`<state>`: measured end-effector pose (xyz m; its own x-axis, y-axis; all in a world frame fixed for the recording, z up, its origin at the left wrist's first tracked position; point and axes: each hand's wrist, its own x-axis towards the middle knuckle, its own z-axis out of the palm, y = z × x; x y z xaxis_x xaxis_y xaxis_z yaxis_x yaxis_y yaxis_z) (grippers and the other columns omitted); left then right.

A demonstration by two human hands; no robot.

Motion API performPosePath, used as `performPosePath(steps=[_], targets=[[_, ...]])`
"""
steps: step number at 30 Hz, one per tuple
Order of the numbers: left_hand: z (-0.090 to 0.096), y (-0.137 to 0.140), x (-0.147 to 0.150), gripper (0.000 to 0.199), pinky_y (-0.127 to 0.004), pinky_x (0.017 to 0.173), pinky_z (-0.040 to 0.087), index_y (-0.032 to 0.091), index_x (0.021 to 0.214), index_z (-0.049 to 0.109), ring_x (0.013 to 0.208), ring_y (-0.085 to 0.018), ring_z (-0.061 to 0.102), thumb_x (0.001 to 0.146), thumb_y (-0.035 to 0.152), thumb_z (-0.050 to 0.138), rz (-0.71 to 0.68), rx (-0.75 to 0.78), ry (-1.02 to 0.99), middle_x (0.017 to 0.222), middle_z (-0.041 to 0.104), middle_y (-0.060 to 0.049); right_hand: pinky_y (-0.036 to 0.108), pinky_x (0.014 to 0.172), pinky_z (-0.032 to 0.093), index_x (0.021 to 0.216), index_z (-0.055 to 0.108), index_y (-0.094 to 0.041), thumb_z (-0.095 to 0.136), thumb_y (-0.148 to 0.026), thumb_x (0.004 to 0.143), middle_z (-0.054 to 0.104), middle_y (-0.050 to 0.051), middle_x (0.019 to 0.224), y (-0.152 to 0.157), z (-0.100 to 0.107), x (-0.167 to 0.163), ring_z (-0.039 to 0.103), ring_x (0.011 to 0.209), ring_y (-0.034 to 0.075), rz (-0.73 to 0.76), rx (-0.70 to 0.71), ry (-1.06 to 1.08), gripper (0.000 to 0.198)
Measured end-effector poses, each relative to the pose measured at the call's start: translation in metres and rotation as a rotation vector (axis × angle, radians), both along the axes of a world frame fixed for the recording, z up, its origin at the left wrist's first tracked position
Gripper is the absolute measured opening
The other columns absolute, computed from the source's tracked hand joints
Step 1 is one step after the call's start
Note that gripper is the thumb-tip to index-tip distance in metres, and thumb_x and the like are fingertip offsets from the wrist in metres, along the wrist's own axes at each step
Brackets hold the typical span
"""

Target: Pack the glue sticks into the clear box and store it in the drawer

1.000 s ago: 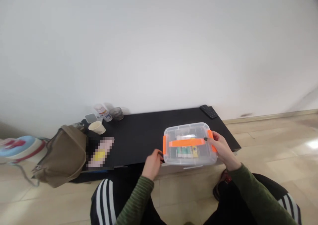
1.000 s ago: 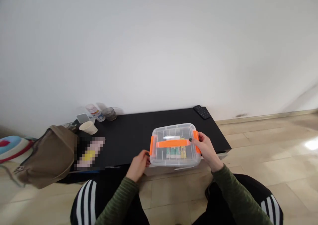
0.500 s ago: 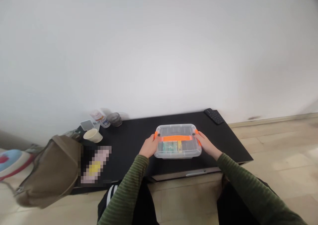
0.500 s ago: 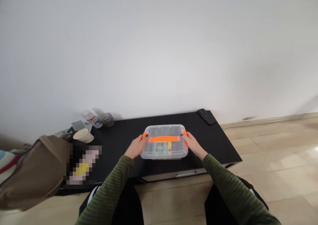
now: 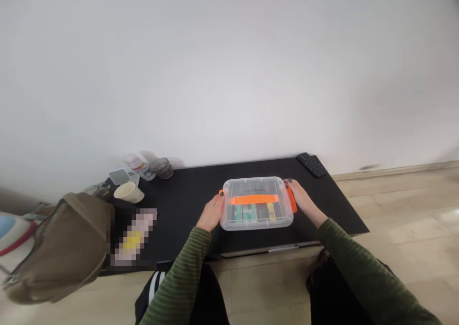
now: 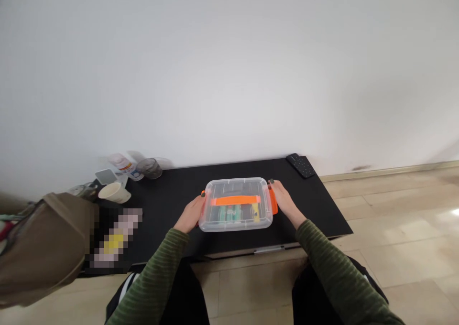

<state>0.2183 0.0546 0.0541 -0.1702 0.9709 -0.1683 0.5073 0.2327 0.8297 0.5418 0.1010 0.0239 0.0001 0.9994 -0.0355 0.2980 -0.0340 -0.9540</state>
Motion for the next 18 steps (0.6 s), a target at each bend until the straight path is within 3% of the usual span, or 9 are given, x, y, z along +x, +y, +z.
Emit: performPosePath(steps=[3, 5, 9, 12, 15, 18], targets=[[-0.005, -0.004, 0.001, 0.043, -0.031, 0.075, 0.045, 0.018, 0.080, 0.060, 0.081, -0.021, 0.058, 0.090, 0.053, 0.037, -0.005, 0.046, -0.092, 0.087, 0.067, -0.006, 0.035, 0.096, 0.047, 0.120, 0.061, -0.024, 0.051, -0.050, 0.088, 0.065, 0.005, 0.123, 0.004, 0.011, -0.006, 0.060, 0.113, 0.022, 0.078, 0.029, -0.016, 0.042], [-0.010, -0.005, 0.002, 0.040, -0.031, 0.073, 0.045, 0.019, 0.076, 0.058, 0.078, -0.020, 0.058, 0.089, 0.050, 0.037, 0.019, 0.069, -0.110, 0.083, 0.066, -0.005, 0.036, 0.097, 0.047, 0.125, 0.059, -0.024, 0.059, -0.042, 0.084, 0.066, 0.006, 0.123, 0.003, 0.015, -0.011, 0.061, 0.112, 0.023, 0.138, 0.042, -0.112, 0.045], [-0.019, -0.003, 0.000, 0.039, -0.030, 0.069, 0.045, 0.019, 0.069, 0.056, 0.074, -0.019, 0.056, 0.088, 0.047, 0.036, 0.059, 0.101, -0.096, 0.076, 0.063, -0.004, 0.038, 0.095, 0.047, 0.123, 0.060, -0.023, 0.057, -0.034, 0.085, 0.069, 0.006, 0.115, -0.002, 0.020, -0.020, 0.063, 0.104, 0.023, 0.072, 0.096, -0.257, 0.040], [-0.020, -0.001, -0.002, 0.038, -0.030, 0.067, 0.044, 0.019, 0.068, 0.056, 0.073, -0.019, 0.055, 0.087, 0.045, 0.037, 0.066, 0.121, -0.114, 0.074, 0.062, -0.004, 0.041, 0.100, 0.045, 0.124, 0.059, -0.024, 0.055, -0.033, 0.086, 0.067, 0.006, 0.120, -0.008, 0.026, -0.027, 0.062, 0.110, 0.024, 0.020, 0.174, -0.284, 0.039], [-0.017, -0.002, -0.005, 0.037, -0.029, 0.061, 0.044, 0.019, 0.066, 0.054, 0.068, -0.019, 0.055, 0.087, 0.044, 0.036, 0.076, 0.091, -0.122, 0.068, 0.060, -0.003, 0.041, 0.102, 0.046, 0.124, 0.058, -0.025, 0.057, -0.036, 0.087, 0.064, 0.007, 0.127, -0.013, 0.036, -0.027, 0.061, 0.115, 0.024, -0.022, 0.299, -0.129, 0.039], [-0.012, -0.003, -0.013, 0.037, -0.029, 0.059, 0.044, 0.019, 0.067, 0.055, 0.068, -0.020, 0.057, 0.087, 0.044, 0.036, 0.117, 0.062, -0.053, 0.067, 0.060, -0.004, 0.039, 0.088, 0.055, 0.126, 0.052, -0.026, 0.057, -0.041, 0.089, 0.063, 0.008, 0.122, -0.010, 0.048, -0.010, 0.068, 0.102, 0.022, -0.095, 0.415, 0.179, 0.041]])
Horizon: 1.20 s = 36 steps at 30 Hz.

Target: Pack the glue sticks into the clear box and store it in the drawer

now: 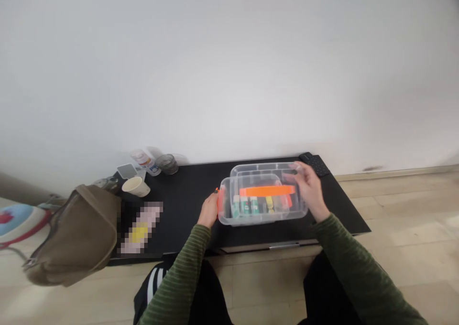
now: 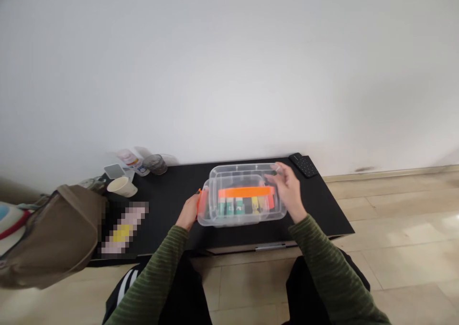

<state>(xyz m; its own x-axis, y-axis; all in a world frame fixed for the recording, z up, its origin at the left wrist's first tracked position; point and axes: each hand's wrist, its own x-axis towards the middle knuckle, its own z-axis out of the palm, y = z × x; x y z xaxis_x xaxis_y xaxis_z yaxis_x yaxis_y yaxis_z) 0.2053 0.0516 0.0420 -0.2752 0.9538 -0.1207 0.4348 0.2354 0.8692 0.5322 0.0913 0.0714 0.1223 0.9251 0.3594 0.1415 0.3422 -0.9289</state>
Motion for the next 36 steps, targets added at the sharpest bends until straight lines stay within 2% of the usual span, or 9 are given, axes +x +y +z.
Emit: performPosePath(steps=[3, 7, 13, 18, 22, 26, 29, 32, 36], targets=[[0.005, -0.002, -0.010, 0.038, -0.028, 0.060, 0.044, 0.019, 0.073, 0.059, 0.071, -0.020, 0.059, 0.087, 0.045, 0.035, 0.064, 0.012, 0.045, 0.071, 0.063, -0.005, 0.038, 0.078, 0.058, 0.130, 0.043, -0.027, 0.060, -0.044, 0.087, 0.061, 0.008, 0.118, 0.012, 0.005, 0.033, 0.070, 0.094, 0.021, -0.162, 0.144, 0.185, 0.049], [0.011, -0.005, -0.017, 0.041, -0.028, 0.056, 0.043, 0.018, 0.079, 0.061, 0.065, -0.019, 0.059, 0.088, 0.047, 0.032, 0.138, 0.003, 0.012, 0.068, 0.062, -0.005, 0.042, 0.085, 0.055, 0.128, 0.040, -0.025, 0.062, -0.042, 0.086, 0.061, 0.009, 0.117, 0.027, -0.008, 0.071, 0.068, 0.098, 0.021, -0.308, 0.258, 0.111, 0.051], [0.016, -0.009, -0.016, 0.044, -0.029, 0.048, 0.040, 0.017, 0.081, 0.061, 0.047, -0.017, 0.052, 0.088, 0.051, 0.033, 0.126, -0.061, -0.079, 0.056, 0.056, -0.003, 0.042, 0.095, 0.047, 0.104, 0.060, -0.022, 0.054, -0.030, 0.089, 0.068, 0.010, 0.110, 0.025, -0.033, 0.078, 0.063, 0.106, 0.024, -0.078, 0.205, -0.596, 0.018], [0.011, -0.012, -0.028, 0.046, -0.033, 0.058, 0.048, 0.016, 0.095, 0.062, 0.057, -0.022, 0.062, 0.091, 0.048, 0.029, 0.097, -0.154, 0.102, 0.063, 0.063, -0.007, 0.041, 0.099, 0.041, 0.093, 0.063, -0.021, 0.043, -0.006, 0.081, 0.068, 0.008, 0.113, 0.018, -0.048, 0.077, 0.057, 0.115, 0.023, 0.185, 0.257, -1.028, 0.028], [0.010, -0.019, -0.036, 0.045, -0.044, 0.092, 0.048, 0.015, 0.122, 0.054, 0.108, -0.030, 0.062, 0.090, 0.042, 0.039, 0.172, 0.141, 0.460, 0.113, 0.065, -0.017, 0.037, 0.093, 0.042, 0.090, 0.063, -0.020, 0.042, 0.003, 0.069, 0.064, 0.010, 0.119, 0.014, -0.070, 0.086, 0.053, 0.117, 0.023, 0.205, 0.138, -1.208, 0.038], [0.013, -0.030, -0.027, 0.036, -0.046, 0.103, 0.041, 0.017, 0.118, 0.059, 0.120, -0.028, 0.054, 0.091, 0.035, 0.044, -0.049, 0.500, 0.605, 0.123, 0.061, -0.014, 0.035, 0.090, 0.043, 0.085, 0.064, -0.020, 0.039, 0.005, 0.067, 0.065, 0.009, 0.111, 0.009, -0.081, 0.087, 0.056, 0.109, 0.022, 0.181, -0.011, -1.211, 0.039], [0.012, -0.039, -0.012, 0.021, -0.046, 0.106, 0.038, 0.022, 0.102, 0.066, 0.114, -0.025, 0.059, 0.090, 0.030, 0.051, -0.235, 0.586, 0.642, 0.116, 0.067, -0.008, 0.035, 0.092, 0.044, 0.093, 0.064, -0.020, 0.040, 0.003, 0.072, 0.065, 0.009, 0.108, 0.000, -0.061, 0.062, 0.056, 0.107, 0.021, 0.071, 0.045, -1.043, 0.039], [0.009, -0.045, 0.003, 0.013, -0.043, 0.102, 0.040, 0.021, 0.088, 0.068, 0.096, -0.021, 0.065, 0.088, 0.025, 0.055, -0.338, 0.615, 0.654, 0.097, 0.072, -0.005, 0.038, 0.095, 0.044, 0.102, 0.063, -0.020, 0.043, -0.005, 0.082, 0.065, 0.009, 0.107, -0.009, -0.019, 0.007, 0.056, 0.106, 0.022, 0.000, 0.240, -0.858, 0.032], [0.006, -0.052, 0.018, 0.015, -0.034, 0.080, 0.046, 0.020, 0.081, 0.068, 0.076, -0.018, 0.064, 0.088, 0.026, 0.056, -0.387, 0.643, 0.659, 0.079, 0.072, -0.003, 0.034, 0.093, 0.046, 0.110, 0.064, -0.019, 0.051, -0.013, 0.088, 0.065, 0.008, 0.112, -0.002, 0.025, -0.086, 0.058, 0.107, 0.021, 0.261, 0.162, -0.976, 0.027]])
